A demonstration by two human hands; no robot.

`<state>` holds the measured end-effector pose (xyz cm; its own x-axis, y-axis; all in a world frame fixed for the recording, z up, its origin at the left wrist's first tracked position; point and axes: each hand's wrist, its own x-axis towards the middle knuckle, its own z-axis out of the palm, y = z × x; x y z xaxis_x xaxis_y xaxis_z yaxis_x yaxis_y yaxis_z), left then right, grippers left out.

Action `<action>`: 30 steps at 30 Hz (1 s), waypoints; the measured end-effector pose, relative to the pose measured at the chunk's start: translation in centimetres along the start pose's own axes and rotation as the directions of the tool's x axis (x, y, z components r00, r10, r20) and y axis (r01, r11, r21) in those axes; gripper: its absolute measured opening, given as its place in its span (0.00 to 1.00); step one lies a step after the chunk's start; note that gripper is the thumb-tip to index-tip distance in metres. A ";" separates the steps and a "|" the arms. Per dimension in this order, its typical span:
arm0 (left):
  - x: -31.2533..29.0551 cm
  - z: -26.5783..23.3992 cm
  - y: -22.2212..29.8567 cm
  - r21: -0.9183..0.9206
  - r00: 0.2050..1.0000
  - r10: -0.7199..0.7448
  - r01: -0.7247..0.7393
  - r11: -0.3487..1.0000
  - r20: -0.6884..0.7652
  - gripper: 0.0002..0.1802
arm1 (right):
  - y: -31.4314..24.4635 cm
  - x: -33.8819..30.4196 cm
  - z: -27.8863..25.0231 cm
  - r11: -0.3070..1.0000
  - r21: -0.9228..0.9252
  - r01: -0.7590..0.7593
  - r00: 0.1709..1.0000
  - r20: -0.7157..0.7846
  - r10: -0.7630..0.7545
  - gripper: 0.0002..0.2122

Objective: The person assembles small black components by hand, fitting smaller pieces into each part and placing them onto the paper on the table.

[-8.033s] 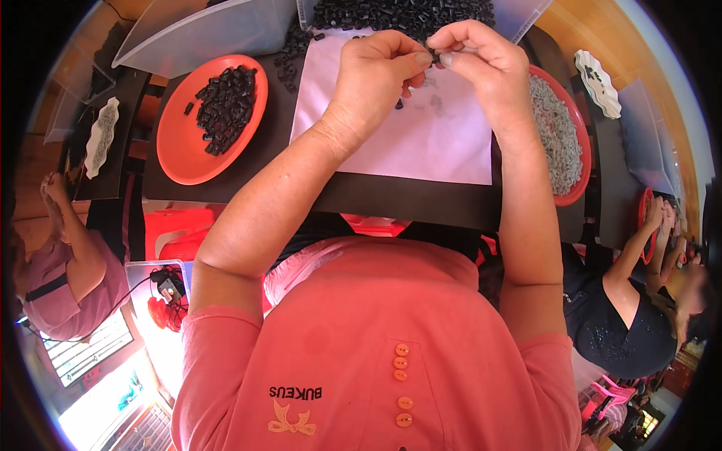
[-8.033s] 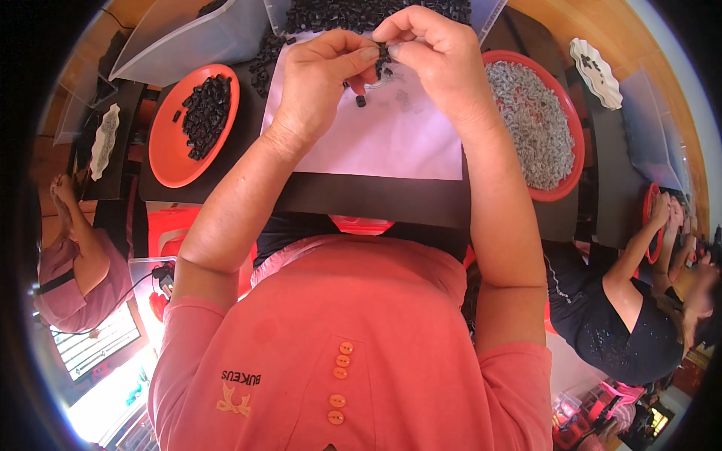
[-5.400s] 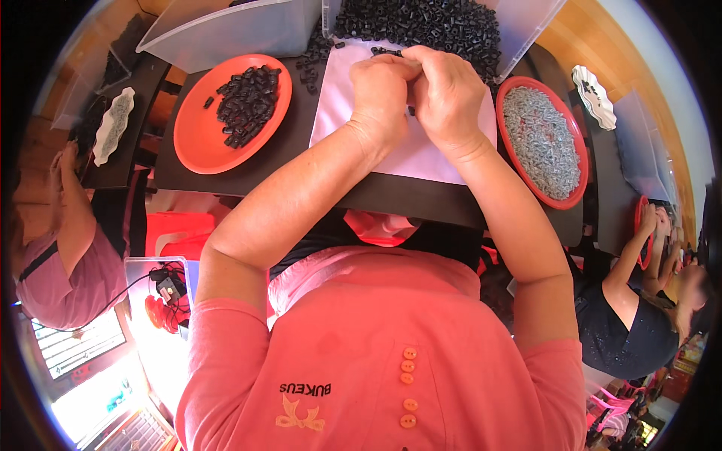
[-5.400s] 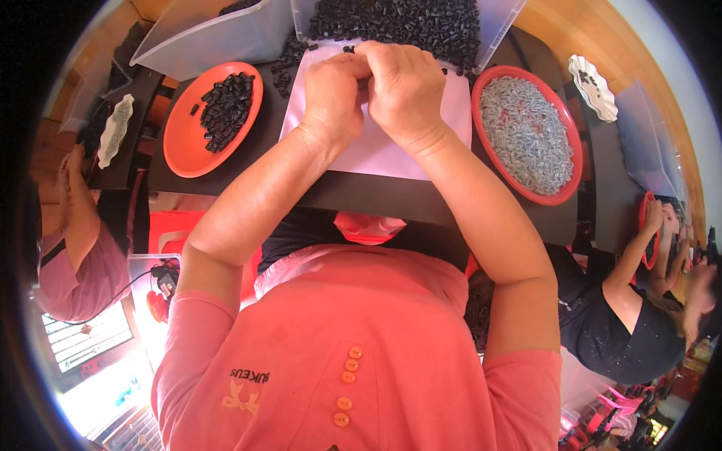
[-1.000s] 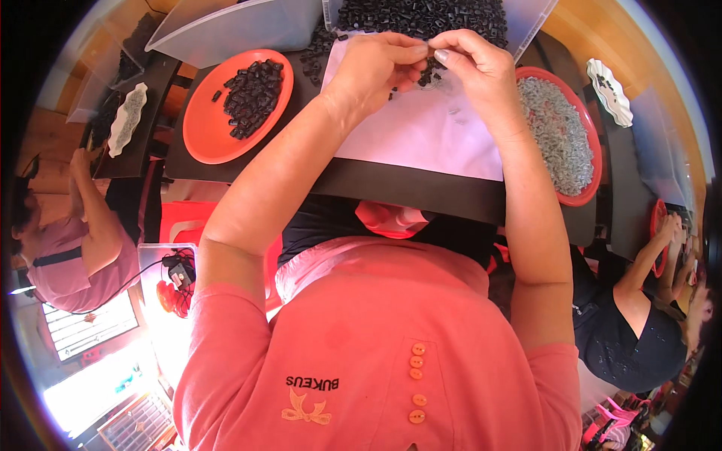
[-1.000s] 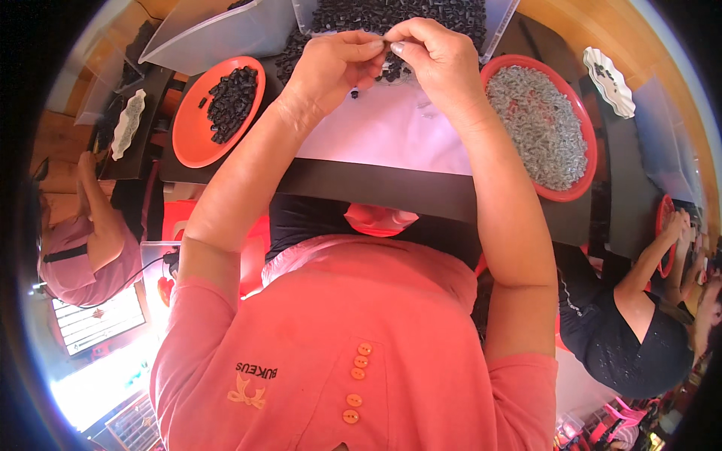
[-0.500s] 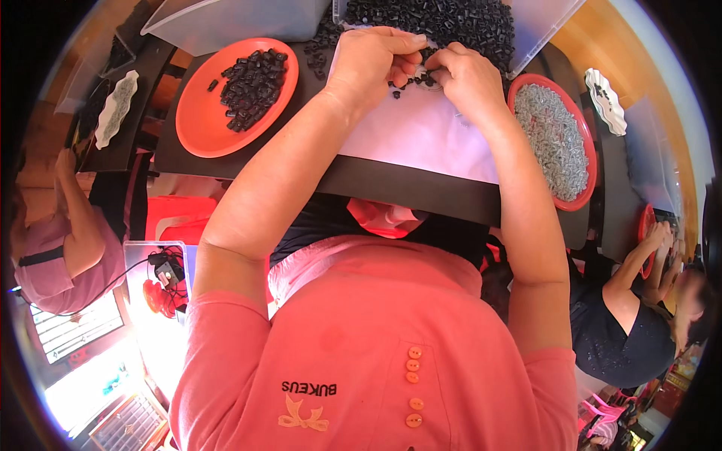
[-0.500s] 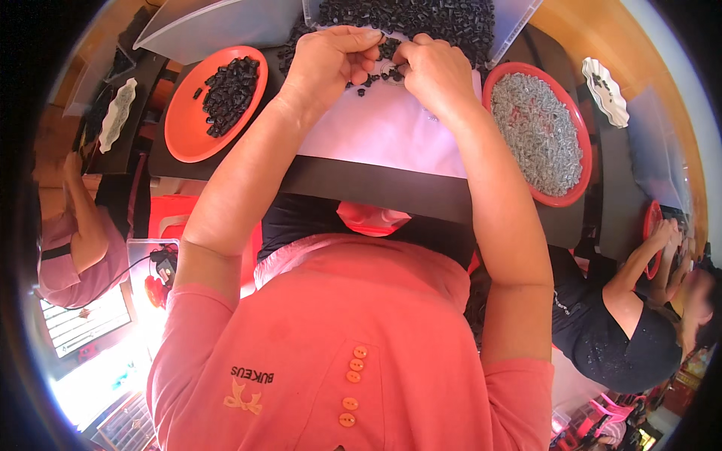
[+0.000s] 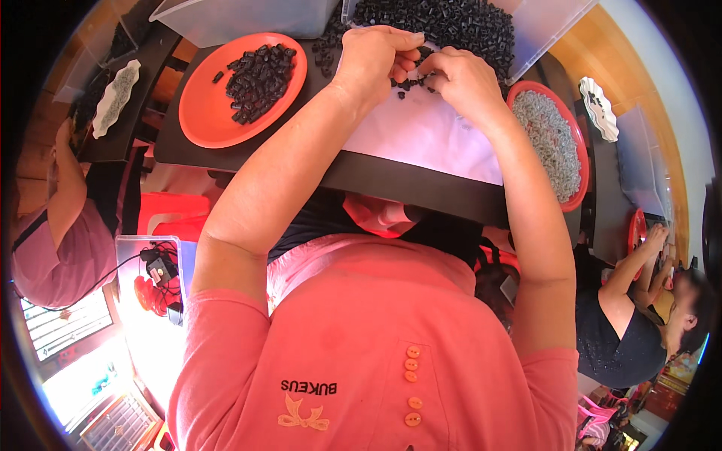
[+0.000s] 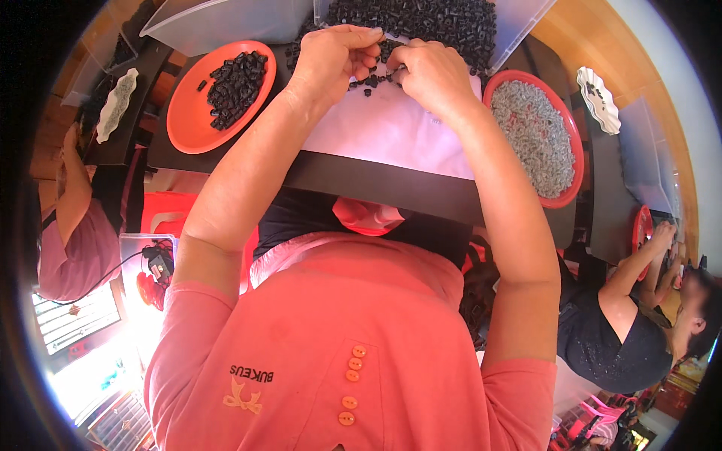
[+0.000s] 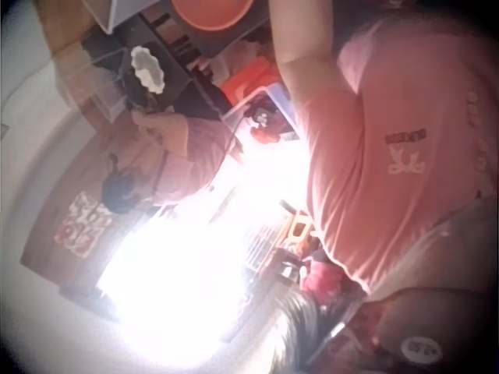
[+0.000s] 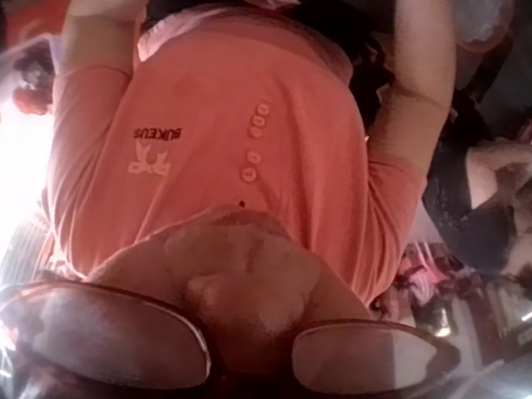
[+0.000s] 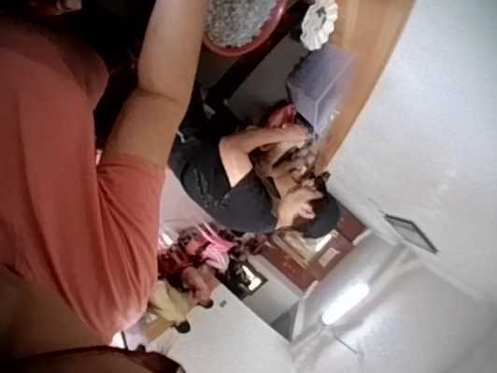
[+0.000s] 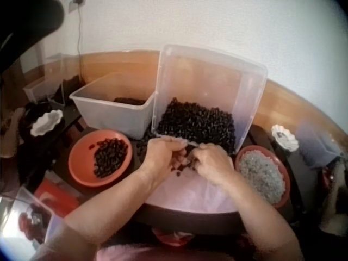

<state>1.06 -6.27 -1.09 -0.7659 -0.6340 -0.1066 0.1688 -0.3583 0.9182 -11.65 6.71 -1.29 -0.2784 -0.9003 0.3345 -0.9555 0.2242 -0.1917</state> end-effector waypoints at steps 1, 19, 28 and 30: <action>0.0 0.0 0.0 -0.004 1.000 0.005 -0.005 1.000 -0.001 0.06 | 0.0 0.2 0.0 1.000 -0.025 0.007 0.999 0.037 -0.006 0.07; 0.2 -0.1 -0.2 -0.043 0.999 0.007 -0.009 0.999 -0.045 0.07 | -0.9 0.1 2.0 0.978 -0.196 0.069 0.997 -0.019 -0.074 0.08; 0.3 0.3 -0.4 -0.169 0.977 0.131 -0.160 0.973 -0.171 0.07 | -2.4 0.1 0.9 0.996 0.035 0.084 0.978 -0.196 -0.076 0.05; 0.5 0.3 -0.7 -0.273 0.989 0.075 -0.108 0.956 -0.130 0.07 | -3.8 0.2 0.9 0.961 0.257 0.104 0.976 -0.215 -0.048 0.06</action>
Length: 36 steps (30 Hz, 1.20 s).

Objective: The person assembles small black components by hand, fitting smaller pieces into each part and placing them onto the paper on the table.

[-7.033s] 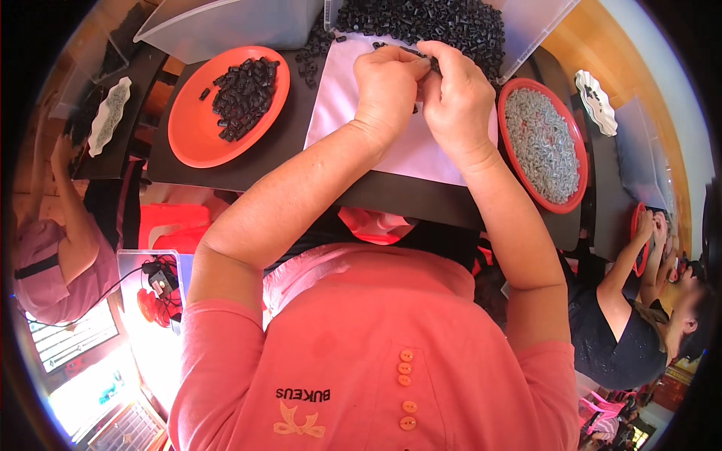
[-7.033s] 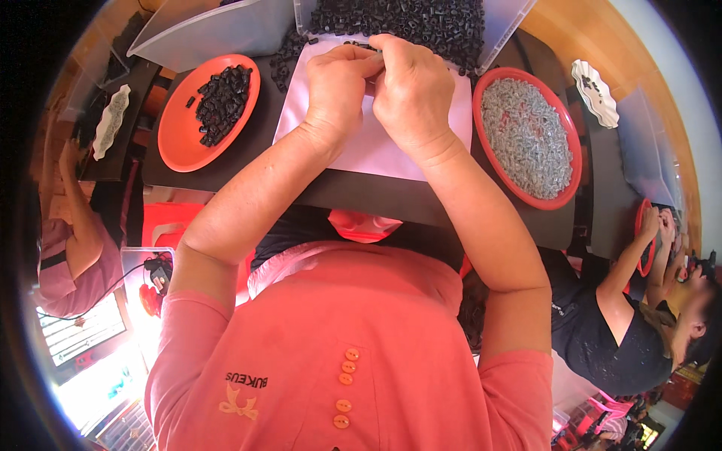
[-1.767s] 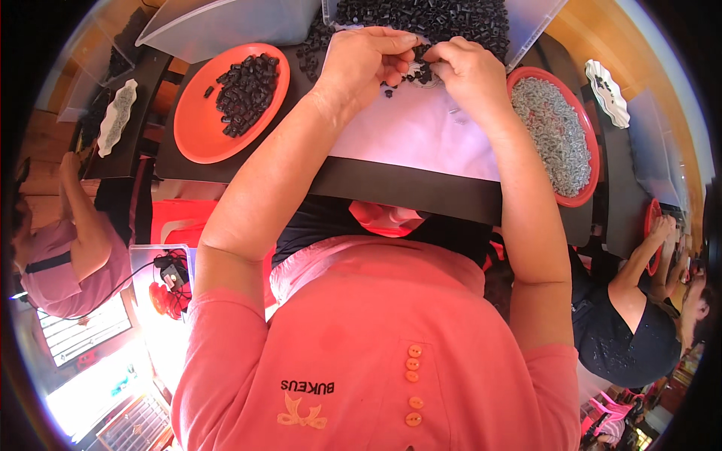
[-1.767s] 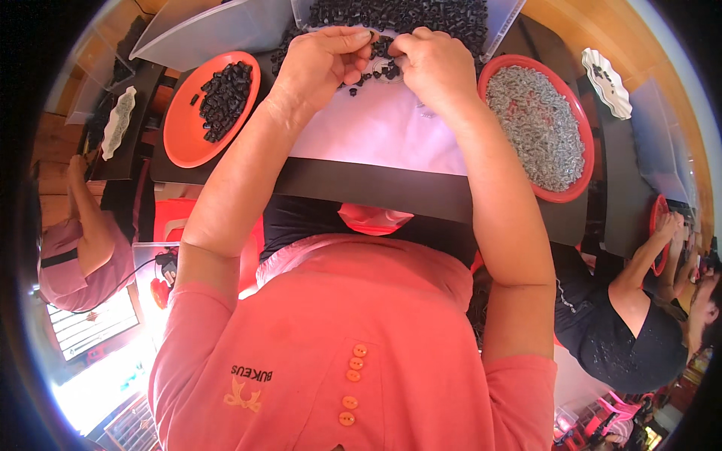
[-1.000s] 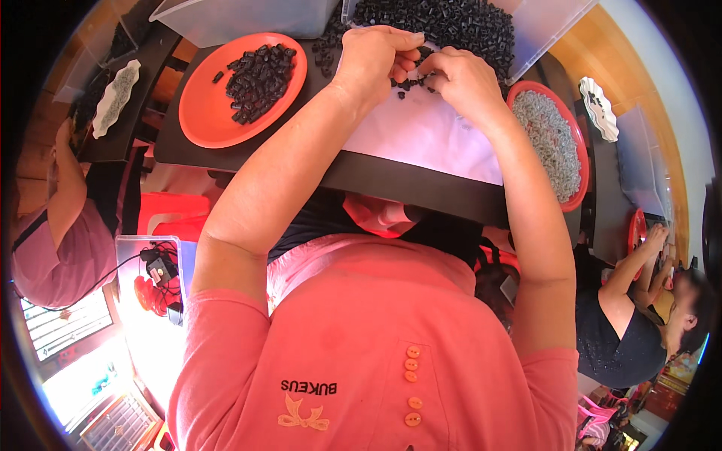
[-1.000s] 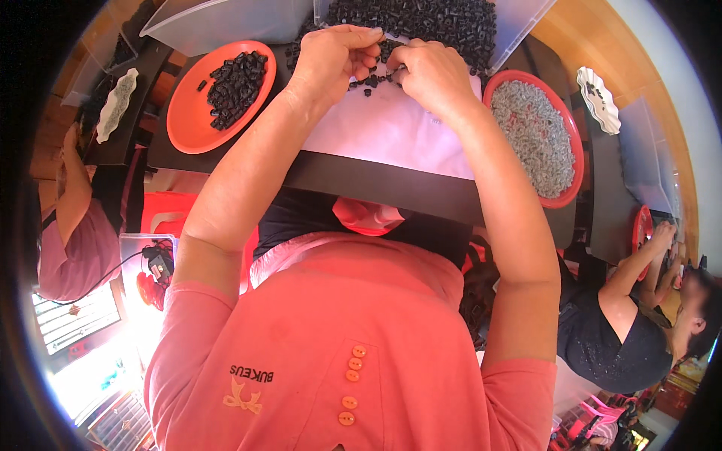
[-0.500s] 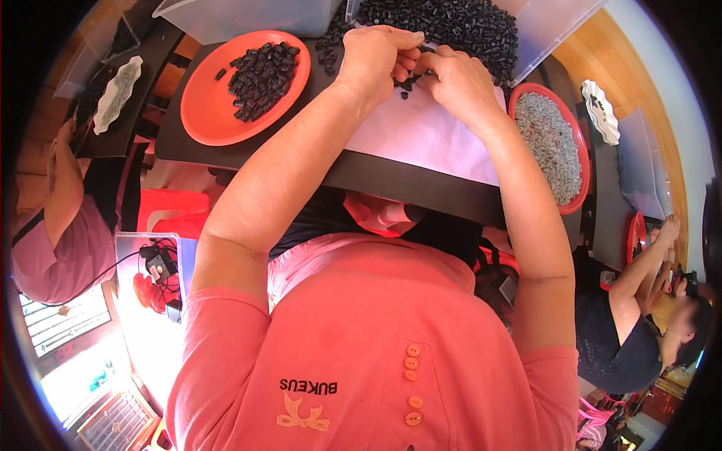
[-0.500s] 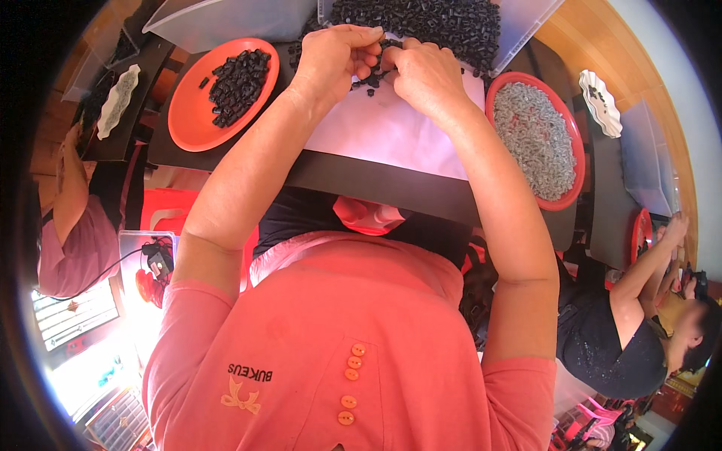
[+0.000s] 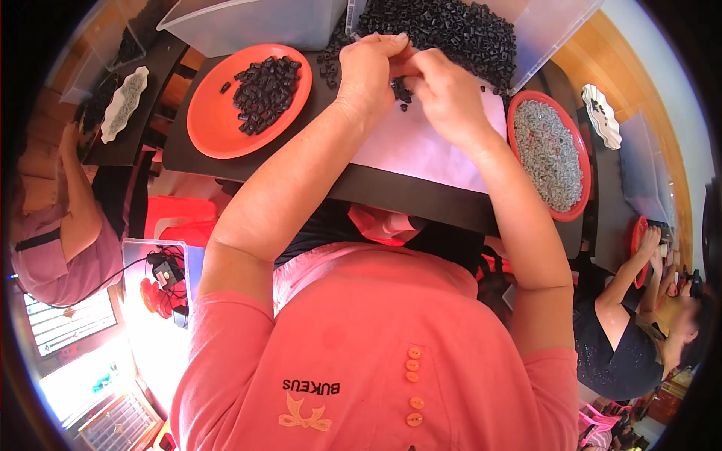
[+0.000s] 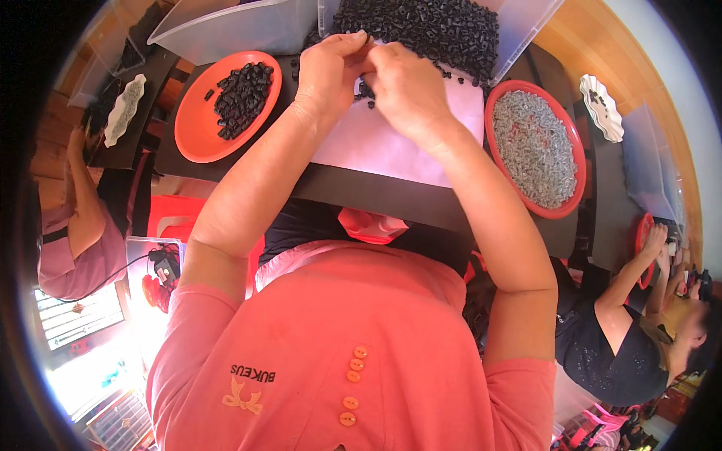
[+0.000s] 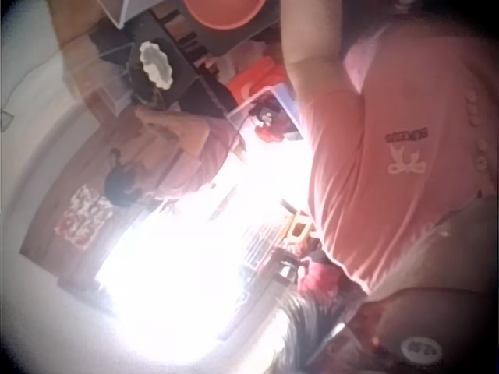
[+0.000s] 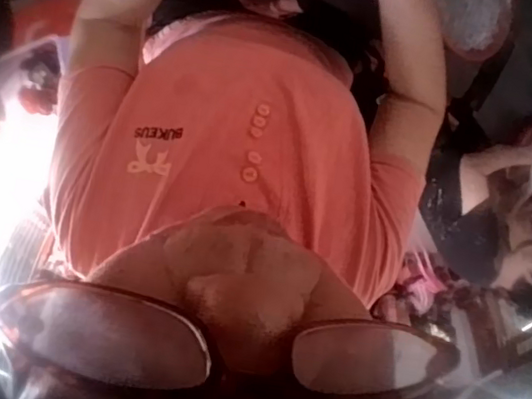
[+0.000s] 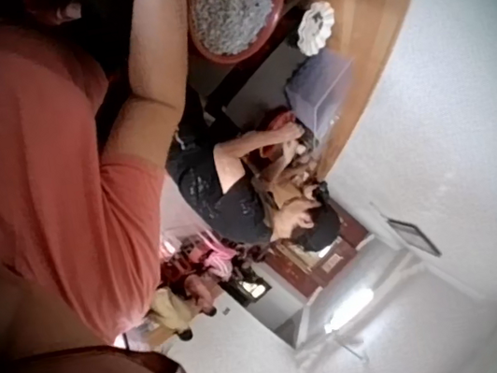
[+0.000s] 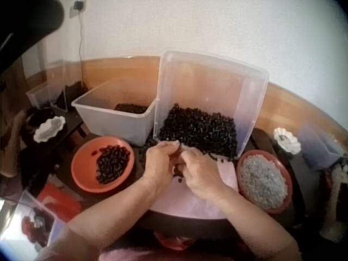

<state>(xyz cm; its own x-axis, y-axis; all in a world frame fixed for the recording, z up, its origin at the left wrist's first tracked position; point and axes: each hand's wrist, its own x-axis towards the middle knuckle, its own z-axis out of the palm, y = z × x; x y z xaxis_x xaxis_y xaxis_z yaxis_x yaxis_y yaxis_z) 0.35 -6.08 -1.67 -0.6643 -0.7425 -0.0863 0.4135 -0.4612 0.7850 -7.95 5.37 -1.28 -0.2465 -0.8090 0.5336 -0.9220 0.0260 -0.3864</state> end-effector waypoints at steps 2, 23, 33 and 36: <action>0.7 -0.6 -0.5 -0.149 0.992 -0.101 0.112 0.982 0.077 0.08 | -1.4 0.2 1.4 0.995 0.074 -0.063 0.998 0.004 0.063 0.06; -0.9 0.6 0.4 0.042 0.993 -0.023 0.018 0.999 0.115 0.06 | -1.2 0.1 -1.0 0.919 0.394 0.029 0.949 -0.299 0.098 0.07; -1.6 0.8 0.3 0.322 0.970 -0.083 0.005 0.947 0.230 0.09 | 1.8 0.9 -4.6 0.652 0.696 -0.301 0.928 0.056 0.369 0.08; -1.5 0.9 0.1 0.391 0.966 -0.038 -0.067 0.918 0.256 0.09 | 2.2 1.0 -4.8 0.647 0.701 -0.300 0.935 0.080 0.347 0.09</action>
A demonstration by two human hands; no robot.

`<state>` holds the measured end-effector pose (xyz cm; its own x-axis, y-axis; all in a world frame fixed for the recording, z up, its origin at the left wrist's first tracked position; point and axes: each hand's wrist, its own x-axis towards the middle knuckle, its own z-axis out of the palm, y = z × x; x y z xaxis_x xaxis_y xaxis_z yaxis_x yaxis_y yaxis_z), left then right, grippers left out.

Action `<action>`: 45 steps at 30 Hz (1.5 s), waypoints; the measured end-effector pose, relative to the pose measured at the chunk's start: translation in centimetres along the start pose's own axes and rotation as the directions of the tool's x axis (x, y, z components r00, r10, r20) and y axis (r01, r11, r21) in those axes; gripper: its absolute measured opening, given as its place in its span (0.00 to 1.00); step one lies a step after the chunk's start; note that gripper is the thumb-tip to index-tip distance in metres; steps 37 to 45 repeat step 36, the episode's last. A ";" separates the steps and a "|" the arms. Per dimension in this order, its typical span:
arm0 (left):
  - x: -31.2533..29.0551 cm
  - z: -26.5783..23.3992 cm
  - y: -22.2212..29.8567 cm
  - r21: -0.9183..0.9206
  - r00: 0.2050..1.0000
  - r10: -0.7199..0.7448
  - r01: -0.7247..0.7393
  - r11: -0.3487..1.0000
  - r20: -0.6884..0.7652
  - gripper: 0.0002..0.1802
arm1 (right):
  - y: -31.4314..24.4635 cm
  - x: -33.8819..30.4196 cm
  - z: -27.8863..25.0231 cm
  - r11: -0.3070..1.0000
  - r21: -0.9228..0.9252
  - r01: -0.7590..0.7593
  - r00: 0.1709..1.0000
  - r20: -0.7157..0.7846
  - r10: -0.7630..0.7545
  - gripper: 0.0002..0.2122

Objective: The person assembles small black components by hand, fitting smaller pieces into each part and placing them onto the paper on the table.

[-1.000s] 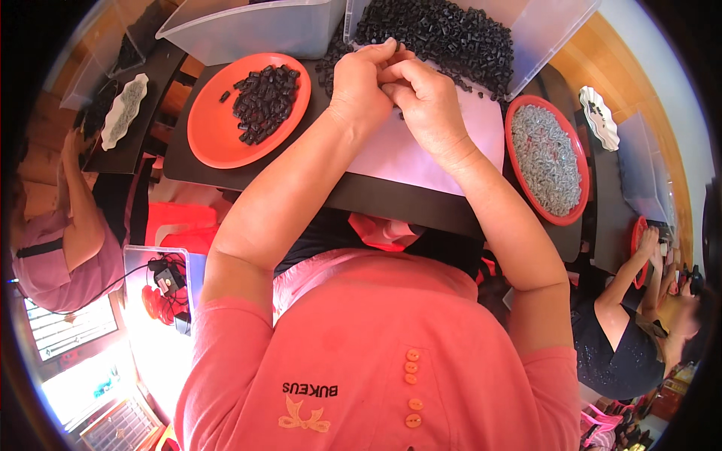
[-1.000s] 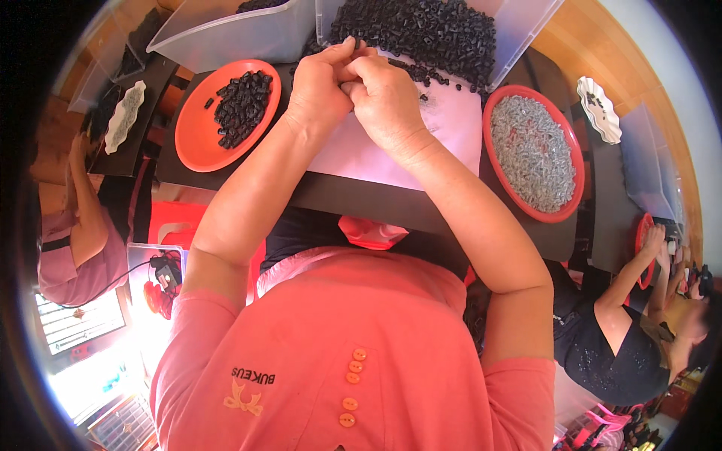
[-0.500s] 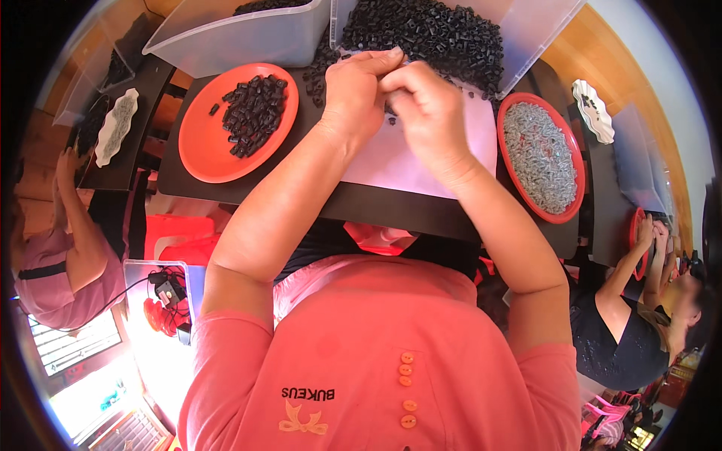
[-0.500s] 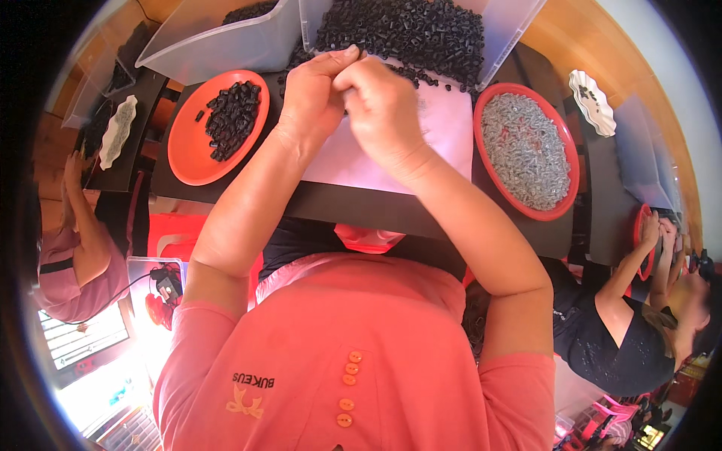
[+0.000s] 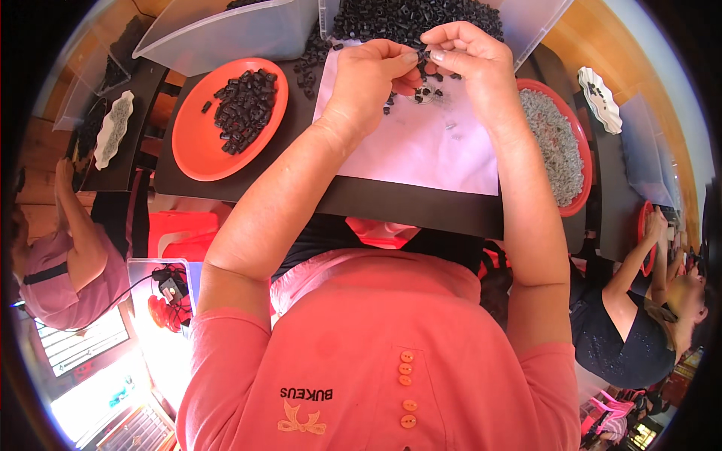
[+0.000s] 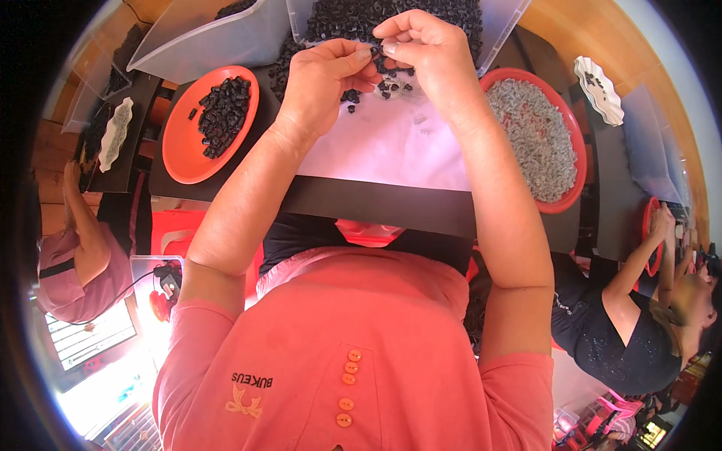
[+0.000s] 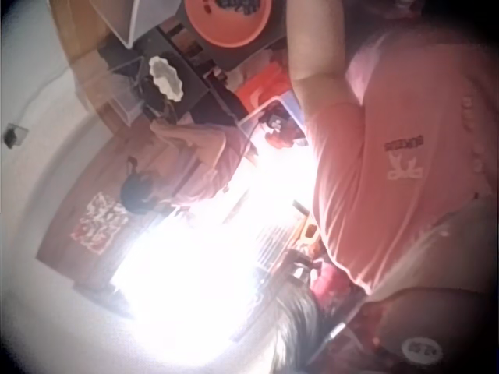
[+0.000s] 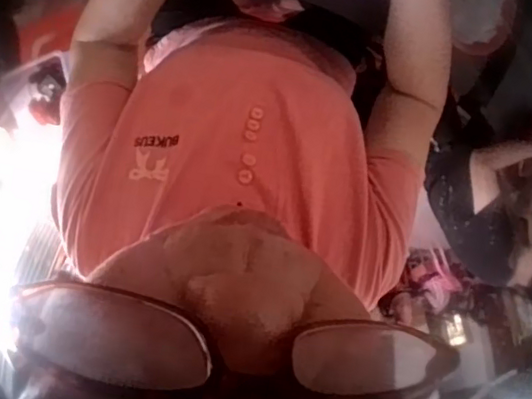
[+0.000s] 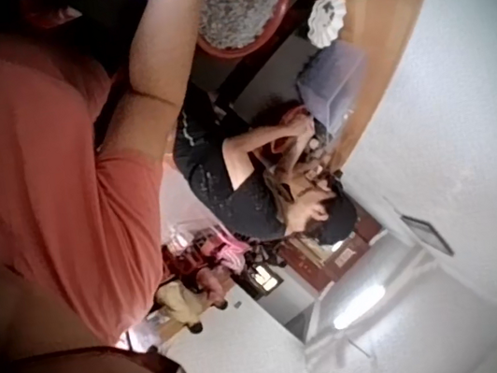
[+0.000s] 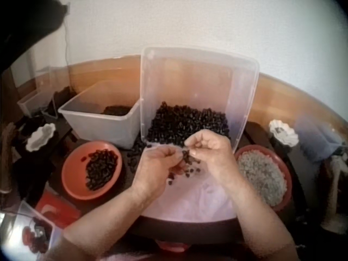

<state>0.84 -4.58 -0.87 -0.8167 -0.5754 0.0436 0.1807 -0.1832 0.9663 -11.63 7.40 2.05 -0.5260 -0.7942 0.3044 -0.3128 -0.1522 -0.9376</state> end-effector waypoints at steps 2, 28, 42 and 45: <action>-0.1 0.1 0.0 0.030 1.000 0.023 -0.023 0.999 0.003 0.09 | 0.2 0.1 -0.2 1.000 -0.007 -0.009 1.000 0.024 0.009 0.09; -1.1 0.6 0.3 0.259 0.993 0.117 -0.118 0.959 0.019 0.08 | 1.0 -1.4 0.3 0.942 -0.274 0.191 0.980 -0.009 -0.201 0.07; -1.3 0.8 0.2 0.272 0.995 0.102 -0.103 0.957 0.018 0.07 | 0.7 -1.4 -0.1 0.942 -0.305 0.143 0.990 0.046 -0.135 0.12; -1.3 0.8 0.2 0.272 0.995 0.102 -0.103 0.957 0.018 0.07 | 0.7 -1.4 -0.1 0.942 -0.305 0.143 0.990 0.046 -0.135 0.12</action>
